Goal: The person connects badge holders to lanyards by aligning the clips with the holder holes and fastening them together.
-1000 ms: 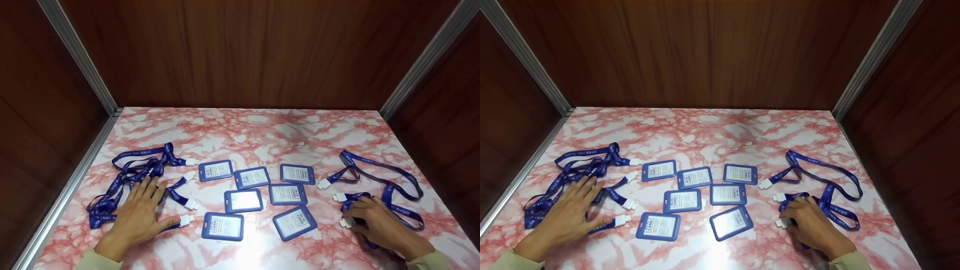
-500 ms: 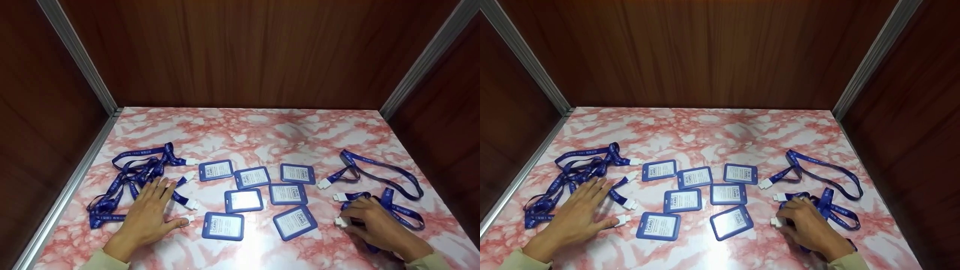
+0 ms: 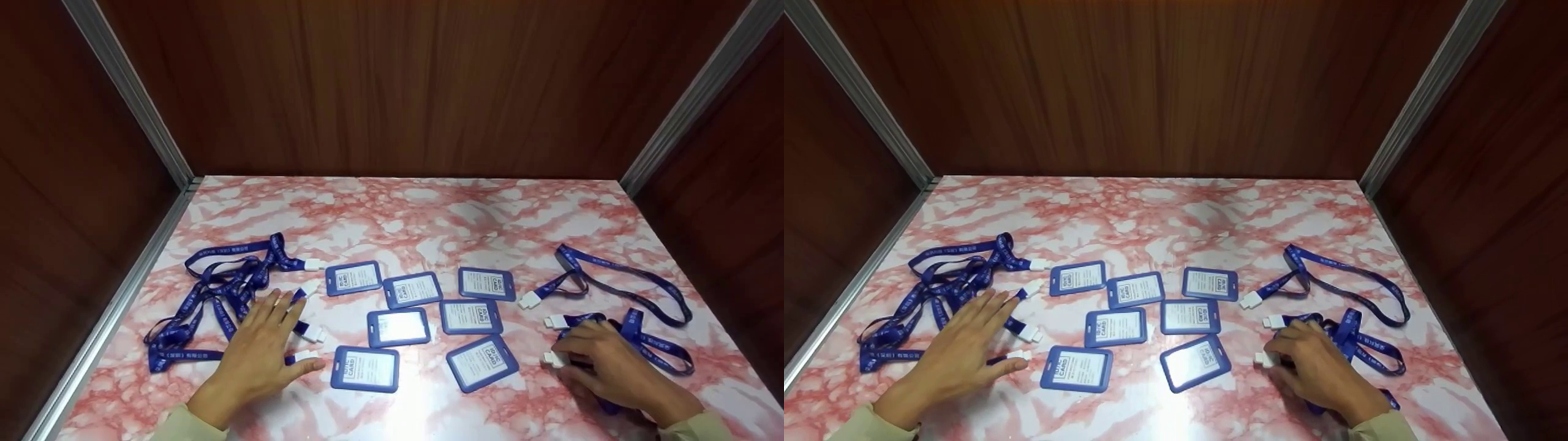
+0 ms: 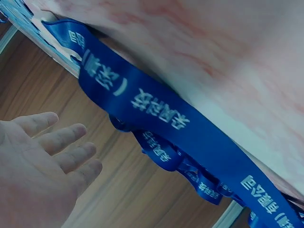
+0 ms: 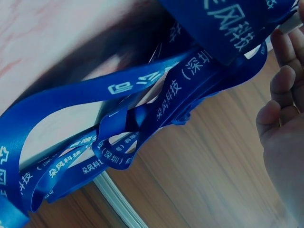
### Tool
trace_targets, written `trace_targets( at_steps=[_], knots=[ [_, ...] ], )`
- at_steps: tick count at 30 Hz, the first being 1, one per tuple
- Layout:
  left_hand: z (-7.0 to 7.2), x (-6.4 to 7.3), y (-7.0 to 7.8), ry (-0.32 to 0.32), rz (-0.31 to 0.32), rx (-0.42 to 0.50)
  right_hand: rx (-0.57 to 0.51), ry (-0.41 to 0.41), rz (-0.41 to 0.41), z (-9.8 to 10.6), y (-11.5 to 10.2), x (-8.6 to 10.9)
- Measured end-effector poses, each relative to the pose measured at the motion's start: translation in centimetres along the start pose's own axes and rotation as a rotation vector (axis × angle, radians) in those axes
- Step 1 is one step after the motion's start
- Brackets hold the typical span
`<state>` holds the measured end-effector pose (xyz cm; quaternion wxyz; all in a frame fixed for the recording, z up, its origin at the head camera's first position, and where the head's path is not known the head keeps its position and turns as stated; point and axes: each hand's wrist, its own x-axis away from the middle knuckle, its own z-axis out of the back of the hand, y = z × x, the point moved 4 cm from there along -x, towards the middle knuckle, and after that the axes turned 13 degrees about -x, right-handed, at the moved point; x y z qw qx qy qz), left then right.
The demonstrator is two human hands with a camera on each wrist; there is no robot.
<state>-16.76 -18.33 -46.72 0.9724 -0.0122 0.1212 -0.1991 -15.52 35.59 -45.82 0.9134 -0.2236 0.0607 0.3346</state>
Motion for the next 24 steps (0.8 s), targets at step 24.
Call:
trace_targets(
  at_steps=[24],
  knots=[
    [-0.2,-1.0,4.0,0.007,-0.082,0.053,-0.014,0.032,-0.029,-0.3,-0.3,0.0]
  ],
)
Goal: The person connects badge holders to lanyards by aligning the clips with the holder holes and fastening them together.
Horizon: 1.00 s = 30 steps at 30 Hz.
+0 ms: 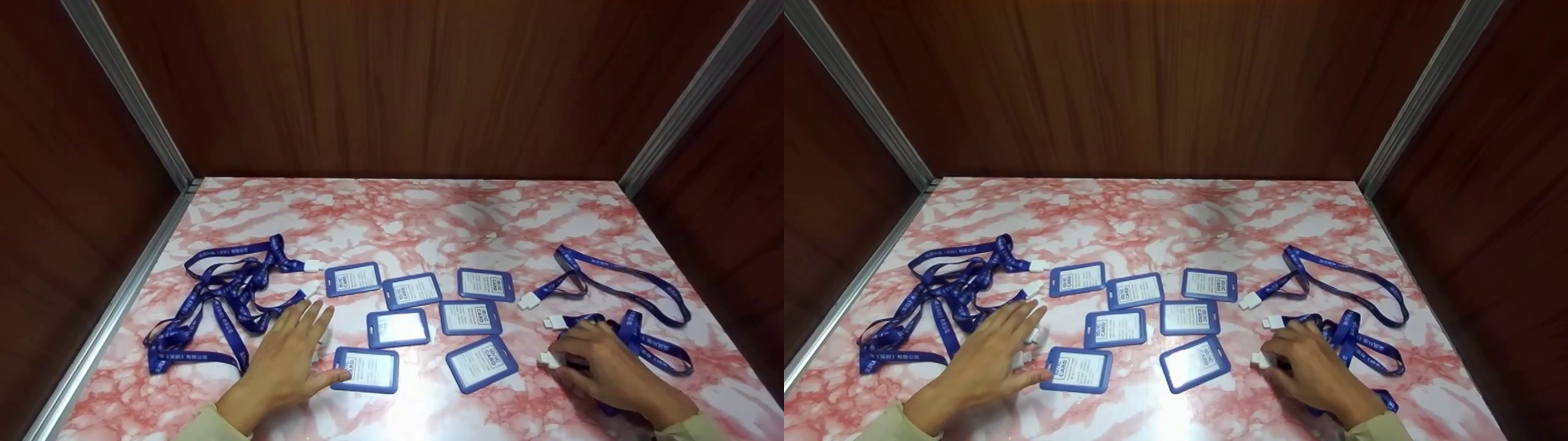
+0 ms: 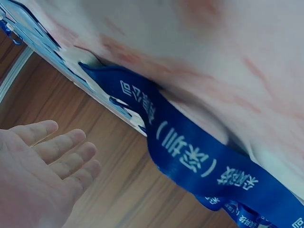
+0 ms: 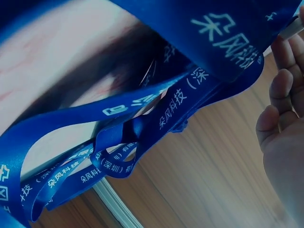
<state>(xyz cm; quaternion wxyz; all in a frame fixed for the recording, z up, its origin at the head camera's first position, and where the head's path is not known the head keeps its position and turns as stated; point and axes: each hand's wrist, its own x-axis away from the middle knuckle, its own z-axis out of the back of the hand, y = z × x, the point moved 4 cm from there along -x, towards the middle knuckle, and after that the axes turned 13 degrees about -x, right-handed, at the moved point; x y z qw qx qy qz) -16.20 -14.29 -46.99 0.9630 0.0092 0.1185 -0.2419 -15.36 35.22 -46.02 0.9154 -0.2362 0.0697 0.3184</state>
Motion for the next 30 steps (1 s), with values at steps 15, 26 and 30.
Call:
trace_targets(
  at_steps=[15,26,30],
  knots=[
    [-0.2,-0.8,2.6,0.004,-0.056,0.006,-0.044,-0.062,-0.102,-0.2,-0.2,-0.3],
    [-0.4,-1.6,4.5,0.041,-0.112,-0.026,-0.009,-0.004,-0.008,-0.1,-0.6,-0.3],
    [-0.5,-2.0,5.3,0.038,-0.127,-0.027,-0.008,0.005,-0.006,-0.1,-0.7,-0.5]
  ],
)
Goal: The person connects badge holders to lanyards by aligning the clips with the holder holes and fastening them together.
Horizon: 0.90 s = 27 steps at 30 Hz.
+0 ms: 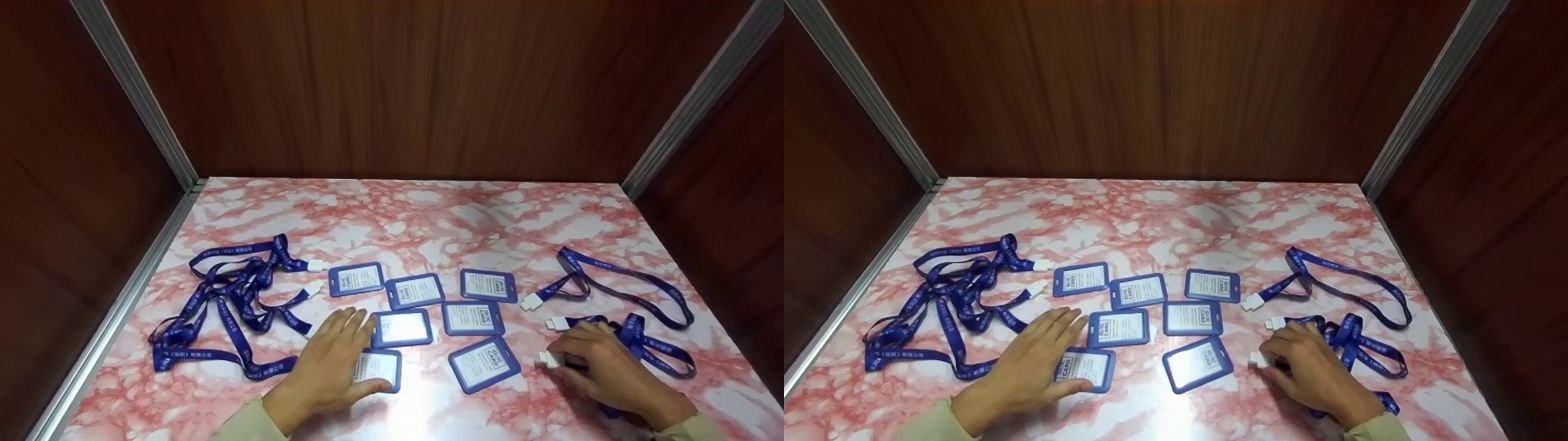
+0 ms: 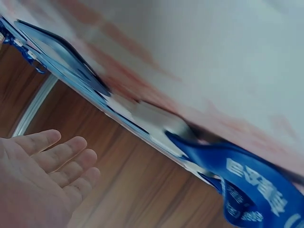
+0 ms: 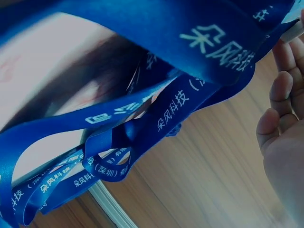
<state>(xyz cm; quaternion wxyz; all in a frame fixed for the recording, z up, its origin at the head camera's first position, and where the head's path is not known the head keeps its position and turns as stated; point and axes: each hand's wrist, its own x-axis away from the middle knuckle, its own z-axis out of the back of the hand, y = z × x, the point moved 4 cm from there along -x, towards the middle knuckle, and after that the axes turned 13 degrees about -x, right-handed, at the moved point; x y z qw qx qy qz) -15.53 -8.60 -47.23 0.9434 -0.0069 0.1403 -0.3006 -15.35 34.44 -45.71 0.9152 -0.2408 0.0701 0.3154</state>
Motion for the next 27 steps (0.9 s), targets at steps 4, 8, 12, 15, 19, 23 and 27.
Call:
trace_targets(
  at_steps=[4,8,12,15,19,23,27],
  knots=[
    [-0.1,-0.5,0.8,-0.006,-0.023,-0.010,-0.001,-0.022,-0.033,-0.1,0.0,-0.1],
    [0.0,-0.8,1.5,-0.022,-0.034,-0.001,0.004,-0.026,-0.039,-0.2,-0.1,-0.2],
    [0.1,-1.2,2.2,-0.042,-0.045,0.019,0.005,-0.027,-0.045,-0.2,-0.1,-0.2],
    [0.1,-1.5,2.8,-0.058,-0.062,0.015,0.003,-0.036,-0.057,-0.3,-0.2,-0.2],
    [0.0,-1.9,3.6,-0.071,-0.079,0.020,0.003,-0.040,-0.065,-0.3,-0.2,-0.2],
    [0.0,-2.3,4.3,-0.065,-0.088,0.034,0.007,-0.034,-0.056,-0.3,-0.3,-0.1],
    [0.0,-2.8,4.9,-0.049,-0.101,0.018,0.010,-0.028,-0.042,-0.3,-0.3,-0.1]
  ],
)
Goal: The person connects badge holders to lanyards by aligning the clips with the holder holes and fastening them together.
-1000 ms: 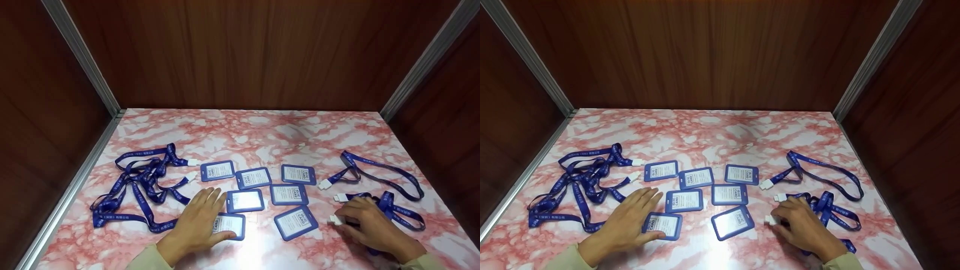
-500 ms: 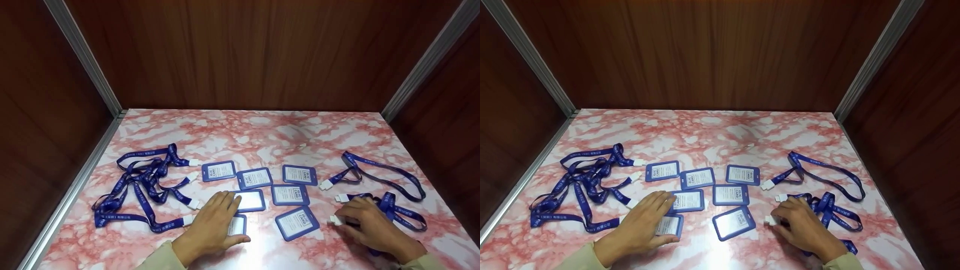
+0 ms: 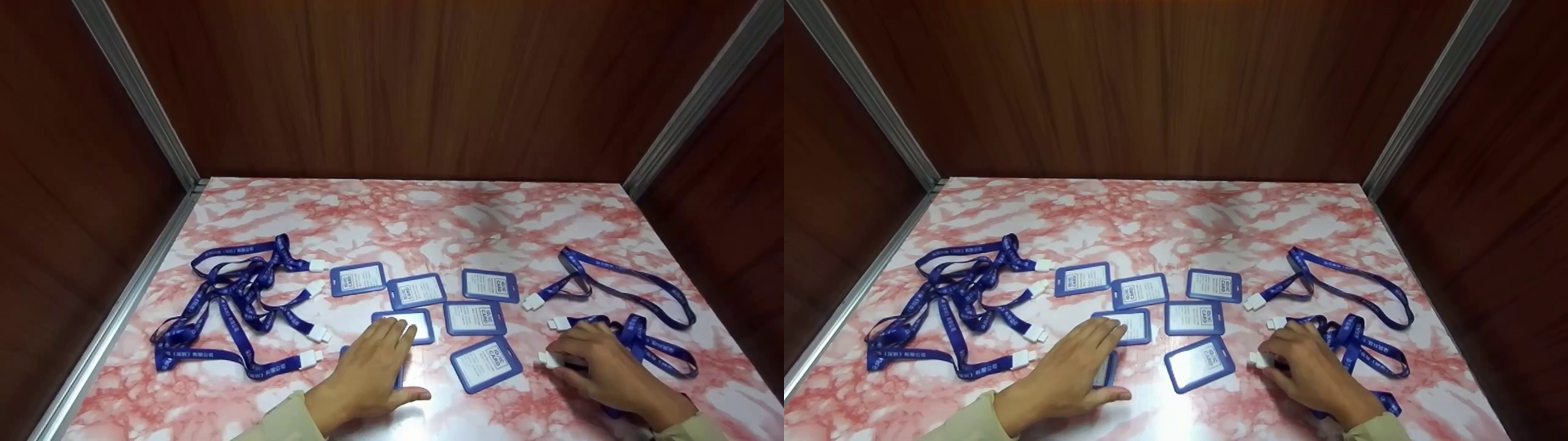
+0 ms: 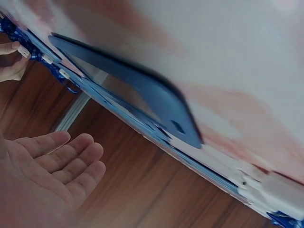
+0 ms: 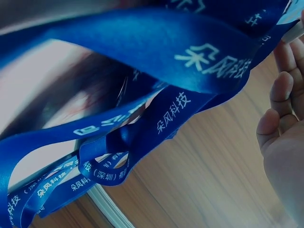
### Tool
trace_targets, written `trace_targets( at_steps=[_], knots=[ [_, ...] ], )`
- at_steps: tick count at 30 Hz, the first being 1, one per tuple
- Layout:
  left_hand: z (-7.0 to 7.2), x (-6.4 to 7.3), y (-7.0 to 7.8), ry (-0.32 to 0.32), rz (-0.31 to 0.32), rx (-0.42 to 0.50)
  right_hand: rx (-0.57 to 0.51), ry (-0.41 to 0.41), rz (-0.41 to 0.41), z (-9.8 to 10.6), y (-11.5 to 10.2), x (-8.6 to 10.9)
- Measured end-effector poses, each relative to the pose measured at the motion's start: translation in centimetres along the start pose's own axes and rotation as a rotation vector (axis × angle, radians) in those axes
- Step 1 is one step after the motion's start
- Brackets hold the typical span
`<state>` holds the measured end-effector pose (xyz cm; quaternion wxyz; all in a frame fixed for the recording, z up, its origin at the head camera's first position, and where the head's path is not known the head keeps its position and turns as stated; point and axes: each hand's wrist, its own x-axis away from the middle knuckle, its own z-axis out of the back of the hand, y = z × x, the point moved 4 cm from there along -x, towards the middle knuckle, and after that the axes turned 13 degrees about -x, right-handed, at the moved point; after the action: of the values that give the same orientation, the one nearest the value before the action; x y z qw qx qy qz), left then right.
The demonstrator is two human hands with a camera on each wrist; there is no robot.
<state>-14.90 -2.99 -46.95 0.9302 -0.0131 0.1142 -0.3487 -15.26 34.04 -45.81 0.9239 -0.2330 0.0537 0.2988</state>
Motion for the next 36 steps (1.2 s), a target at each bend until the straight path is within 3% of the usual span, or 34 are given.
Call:
trace_targets(
  at_steps=[8,15,24,30,36],
  knots=[
    [0.2,-0.9,1.1,0.045,-0.032,-0.046,-0.002,-0.026,-0.039,0.0,0.0,-0.1],
    [-0.1,-1.7,2.1,0.047,-0.055,-0.081,-0.018,0.038,0.062,0.1,-0.3,-0.2],
    [-0.4,-2.8,3.1,0.084,-0.073,-0.108,-0.023,0.051,0.075,0.0,-0.2,-0.3],
    [-0.1,-3.8,4.0,0.118,-0.082,-0.196,-0.017,0.074,0.122,0.0,-0.5,-0.5],
    [-0.5,-4.6,5.0,0.067,-0.084,-0.160,-0.008,0.069,0.103,0.0,-0.5,-0.5]
  ],
)
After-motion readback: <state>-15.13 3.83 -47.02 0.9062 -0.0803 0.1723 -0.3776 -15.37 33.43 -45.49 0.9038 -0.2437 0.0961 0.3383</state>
